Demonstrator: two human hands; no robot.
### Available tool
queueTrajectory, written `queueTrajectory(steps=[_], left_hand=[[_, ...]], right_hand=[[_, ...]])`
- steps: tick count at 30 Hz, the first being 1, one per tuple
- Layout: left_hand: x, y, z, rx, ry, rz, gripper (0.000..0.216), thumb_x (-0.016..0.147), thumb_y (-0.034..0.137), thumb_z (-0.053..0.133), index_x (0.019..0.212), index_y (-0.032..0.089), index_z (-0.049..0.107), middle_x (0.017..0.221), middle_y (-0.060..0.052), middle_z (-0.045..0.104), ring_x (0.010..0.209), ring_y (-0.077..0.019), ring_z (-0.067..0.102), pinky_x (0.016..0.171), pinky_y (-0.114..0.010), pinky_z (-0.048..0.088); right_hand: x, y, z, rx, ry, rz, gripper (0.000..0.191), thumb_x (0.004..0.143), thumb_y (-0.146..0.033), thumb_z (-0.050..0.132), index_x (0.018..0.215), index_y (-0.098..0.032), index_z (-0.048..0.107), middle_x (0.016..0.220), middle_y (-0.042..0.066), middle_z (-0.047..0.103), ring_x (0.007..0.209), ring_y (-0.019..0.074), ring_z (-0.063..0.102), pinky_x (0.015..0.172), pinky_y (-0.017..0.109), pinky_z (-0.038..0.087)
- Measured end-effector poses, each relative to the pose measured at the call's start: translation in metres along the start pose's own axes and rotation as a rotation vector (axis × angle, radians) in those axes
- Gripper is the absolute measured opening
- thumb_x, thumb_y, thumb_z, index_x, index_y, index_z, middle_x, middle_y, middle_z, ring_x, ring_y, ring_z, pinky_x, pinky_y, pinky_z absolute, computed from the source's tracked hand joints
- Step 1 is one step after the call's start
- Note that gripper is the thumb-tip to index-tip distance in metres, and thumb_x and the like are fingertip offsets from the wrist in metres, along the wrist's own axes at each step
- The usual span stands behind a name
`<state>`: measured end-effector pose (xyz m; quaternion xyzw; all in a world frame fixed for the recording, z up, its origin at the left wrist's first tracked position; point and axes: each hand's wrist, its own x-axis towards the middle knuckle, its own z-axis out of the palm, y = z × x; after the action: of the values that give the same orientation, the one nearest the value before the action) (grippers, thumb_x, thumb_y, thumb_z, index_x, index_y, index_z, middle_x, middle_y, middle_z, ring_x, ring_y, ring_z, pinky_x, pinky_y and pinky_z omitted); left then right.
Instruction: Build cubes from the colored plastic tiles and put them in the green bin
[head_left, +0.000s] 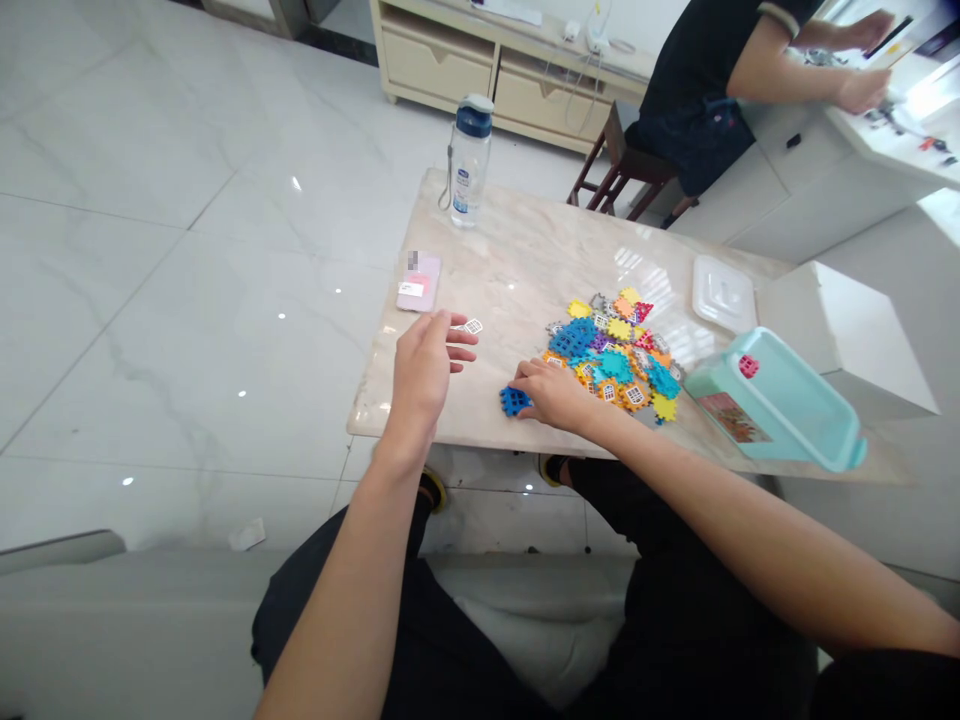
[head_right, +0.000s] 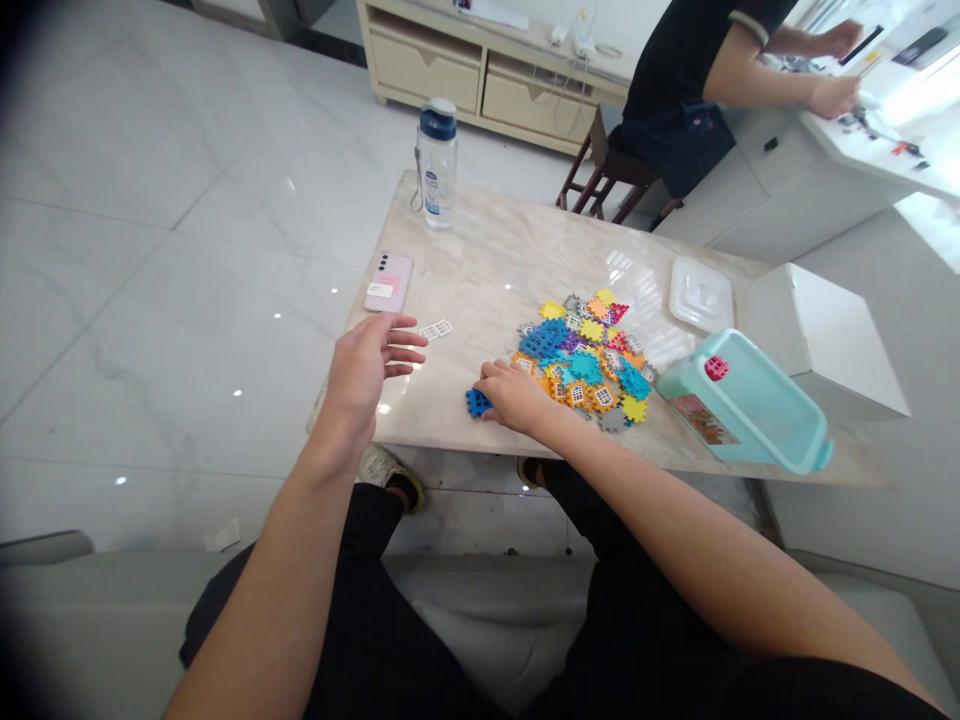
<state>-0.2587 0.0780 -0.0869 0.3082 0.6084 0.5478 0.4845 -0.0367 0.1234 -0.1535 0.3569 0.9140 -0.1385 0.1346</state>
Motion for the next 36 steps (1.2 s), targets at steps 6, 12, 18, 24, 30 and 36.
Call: queueTrajectory(steps=[6,12,18,24,30,36], left_hand=[[-0.005,0.004,0.004,0.015,-0.007,0.006,0.04,0.095,0.057,0.066,0.108,0.019,0.073,0.092,-0.009,0.08,0.075,-0.0209,0.073,0.066,-0.03,0.051],[0.003,-0.005,0.005,0.094,-0.023,0.041,0.032,0.093,0.049,0.067,0.104,0.019,0.074,0.095,-0.008,0.081,0.076,-0.0191,0.073,0.069,-0.029,0.053],[0.011,-0.031,0.016,0.496,-0.144,0.119,0.041,0.095,0.051,0.058,0.118,0.019,0.071,0.105,-0.01,0.083,0.086,-0.0222,0.08,0.074,-0.031,0.059],[0.01,-0.039,0.057,0.976,-0.243,0.31,0.031,0.095,0.046,0.058,0.109,0.023,0.074,0.106,-0.011,0.084,0.096,-0.0302,0.08,0.089,-0.041,0.059],[0.027,-0.055,0.12,1.235,-0.287,0.393,0.031,0.099,0.04,0.061,0.121,0.021,0.074,0.129,-0.015,0.081,0.111,-0.034,0.077,0.096,-0.044,0.057],[0.052,-0.086,0.174,1.321,-0.281,0.408,0.046,0.105,0.046,0.062,0.142,0.02,0.065,0.144,-0.017,0.074,0.127,-0.0349,0.072,0.105,-0.044,0.057]], right_hand=[[0.002,-0.001,0.002,0.013,-0.027,0.021,0.041,0.095,-0.029,0.087,0.133,-0.016,0.077,0.13,0.016,0.074,0.126,0.0351,0.067,0.106,0.042,0.053],[-0.004,0.004,-0.015,-0.002,-0.028,0.037,0.076,0.083,-0.039,0.099,0.146,-0.011,0.067,0.145,0.02,0.068,0.134,0.0376,0.064,0.114,0.045,0.051],[-0.045,0.014,-0.06,0.096,-0.116,0.251,0.052,0.089,-0.039,0.094,0.131,-0.014,0.076,0.14,0.02,0.076,0.131,0.0356,0.072,0.105,0.038,0.058],[-0.095,0.047,-0.079,0.181,0.014,0.467,0.037,0.099,-0.041,0.083,0.124,-0.014,0.078,0.131,0.02,0.081,0.119,0.0347,0.078,0.095,0.039,0.062],[-0.134,0.085,-0.064,0.195,0.227,0.52,0.035,0.112,-0.042,0.06,0.133,-0.017,0.071,0.134,0.017,0.079,0.129,0.0331,0.074,0.102,0.04,0.059],[-0.158,0.113,-0.035,0.331,0.298,0.519,0.03,0.111,-0.042,0.064,0.129,-0.019,0.072,0.126,0.015,0.081,0.125,0.0325,0.075,0.1,0.039,0.058]])
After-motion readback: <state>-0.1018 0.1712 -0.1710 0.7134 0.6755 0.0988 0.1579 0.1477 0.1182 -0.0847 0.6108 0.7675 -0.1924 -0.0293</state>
